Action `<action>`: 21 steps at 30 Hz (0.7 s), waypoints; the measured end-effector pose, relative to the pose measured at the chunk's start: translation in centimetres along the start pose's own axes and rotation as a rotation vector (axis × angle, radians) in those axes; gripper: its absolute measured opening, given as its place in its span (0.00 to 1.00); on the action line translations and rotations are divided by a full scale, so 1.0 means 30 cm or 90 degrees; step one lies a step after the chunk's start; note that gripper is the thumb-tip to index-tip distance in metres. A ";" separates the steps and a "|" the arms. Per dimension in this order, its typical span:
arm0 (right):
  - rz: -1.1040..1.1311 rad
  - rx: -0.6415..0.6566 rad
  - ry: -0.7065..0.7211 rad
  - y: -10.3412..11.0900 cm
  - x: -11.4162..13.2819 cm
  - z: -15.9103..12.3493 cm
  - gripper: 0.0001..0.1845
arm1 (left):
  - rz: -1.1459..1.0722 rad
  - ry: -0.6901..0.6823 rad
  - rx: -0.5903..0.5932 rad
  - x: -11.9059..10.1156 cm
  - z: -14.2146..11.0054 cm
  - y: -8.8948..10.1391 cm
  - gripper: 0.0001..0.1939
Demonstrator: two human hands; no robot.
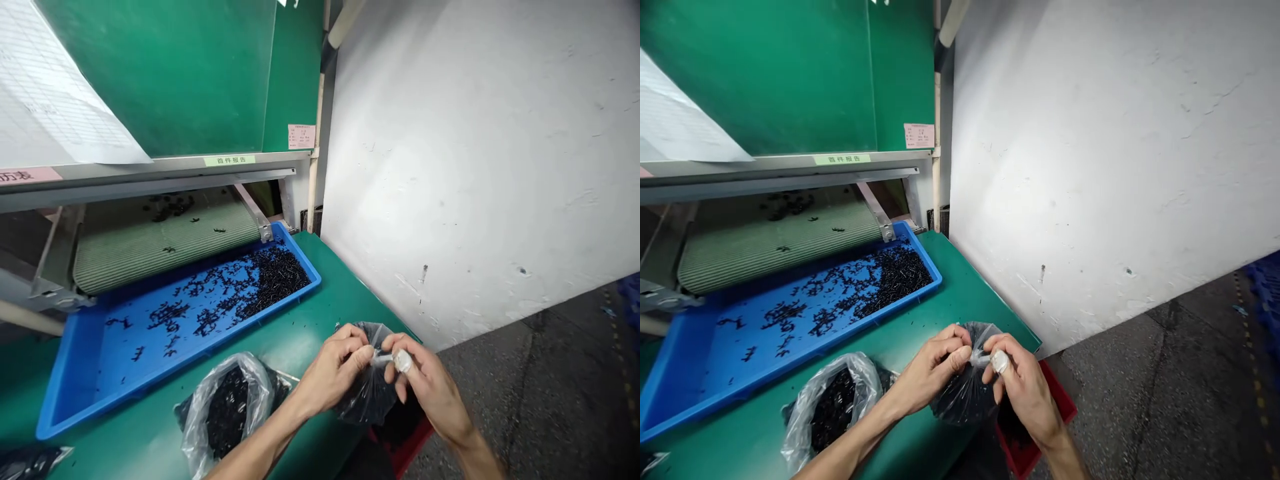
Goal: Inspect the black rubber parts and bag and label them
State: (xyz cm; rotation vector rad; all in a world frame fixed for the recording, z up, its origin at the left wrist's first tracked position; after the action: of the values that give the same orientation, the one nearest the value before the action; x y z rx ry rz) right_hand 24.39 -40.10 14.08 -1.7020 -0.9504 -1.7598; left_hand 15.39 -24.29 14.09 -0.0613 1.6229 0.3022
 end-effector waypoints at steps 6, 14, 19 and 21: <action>0.153 -0.051 0.040 -0.054 0.004 0.041 0.20 | -0.297 0.145 0.087 0.031 0.049 -0.037 0.28; -0.202 0.148 0.195 0.098 0.231 0.097 0.18 | 0.106 -0.039 0.079 -0.230 0.051 0.029 0.22; -0.287 0.214 0.168 0.104 0.106 0.168 0.14 | 0.204 0.048 0.059 -0.091 0.093 0.042 0.21; -0.283 0.216 0.145 0.095 0.029 0.172 0.14 | 0.141 0.123 0.053 -0.006 0.096 0.035 0.23</action>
State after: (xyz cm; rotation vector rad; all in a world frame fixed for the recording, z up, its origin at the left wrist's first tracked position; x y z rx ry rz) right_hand 29.76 -37.79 15.17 -1.1089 -1.5047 -1.8728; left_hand 17.98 -22.65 14.30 0.1585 1.8364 0.4090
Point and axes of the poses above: each hand's wrist, its own z-axis towards the middle knuckle, its own y-axis out of the back of the hand, x = y × z, the point moved 1 cm from there along z, towards the middle knuckle, and after that the axes turned 8 degrees about y, right-handed, at the moved point
